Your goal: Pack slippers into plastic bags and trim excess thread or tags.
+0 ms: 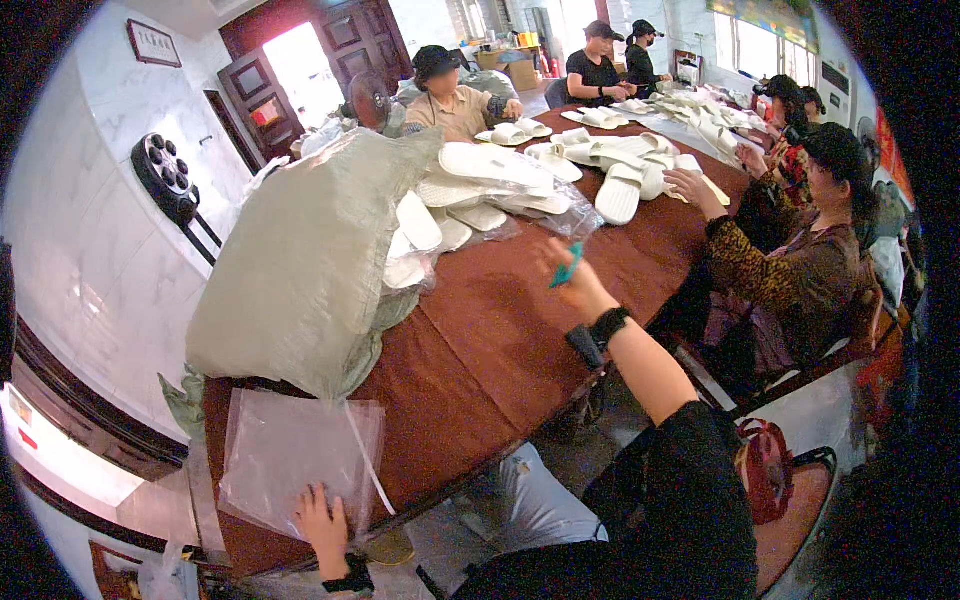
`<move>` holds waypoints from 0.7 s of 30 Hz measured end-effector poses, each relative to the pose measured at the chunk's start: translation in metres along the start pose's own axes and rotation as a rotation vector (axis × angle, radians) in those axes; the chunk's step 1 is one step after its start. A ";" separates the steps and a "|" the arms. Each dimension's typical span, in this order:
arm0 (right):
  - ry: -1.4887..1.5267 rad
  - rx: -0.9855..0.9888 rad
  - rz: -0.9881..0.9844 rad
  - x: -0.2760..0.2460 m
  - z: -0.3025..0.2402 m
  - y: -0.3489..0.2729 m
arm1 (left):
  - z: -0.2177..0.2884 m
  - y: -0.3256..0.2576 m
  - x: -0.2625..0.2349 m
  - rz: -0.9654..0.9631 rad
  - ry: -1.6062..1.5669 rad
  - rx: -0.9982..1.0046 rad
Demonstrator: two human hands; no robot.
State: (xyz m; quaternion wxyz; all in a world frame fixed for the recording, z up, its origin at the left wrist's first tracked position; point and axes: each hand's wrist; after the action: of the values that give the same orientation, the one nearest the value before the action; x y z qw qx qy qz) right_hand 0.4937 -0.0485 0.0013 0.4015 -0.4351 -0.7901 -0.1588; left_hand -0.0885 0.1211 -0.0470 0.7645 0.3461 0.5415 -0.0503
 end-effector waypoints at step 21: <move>-0.291 0.110 -0.054 0.117 0.123 -0.010 | 0.016 -0.004 0.003 -0.015 0.169 -0.042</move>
State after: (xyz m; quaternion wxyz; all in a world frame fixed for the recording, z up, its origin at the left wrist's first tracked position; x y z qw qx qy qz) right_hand 0.3897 0.0848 0.0152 0.3016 -0.4095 -0.8588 -0.0612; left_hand -0.0766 0.1099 -0.0487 0.7229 0.3292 0.6073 -0.0153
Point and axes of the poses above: each hand's wrist, its own y-axis towards the middle knuckle, its own x-axis out of the palm, z = x × y, and after that the axes turned 8 degrees about z, right-handed
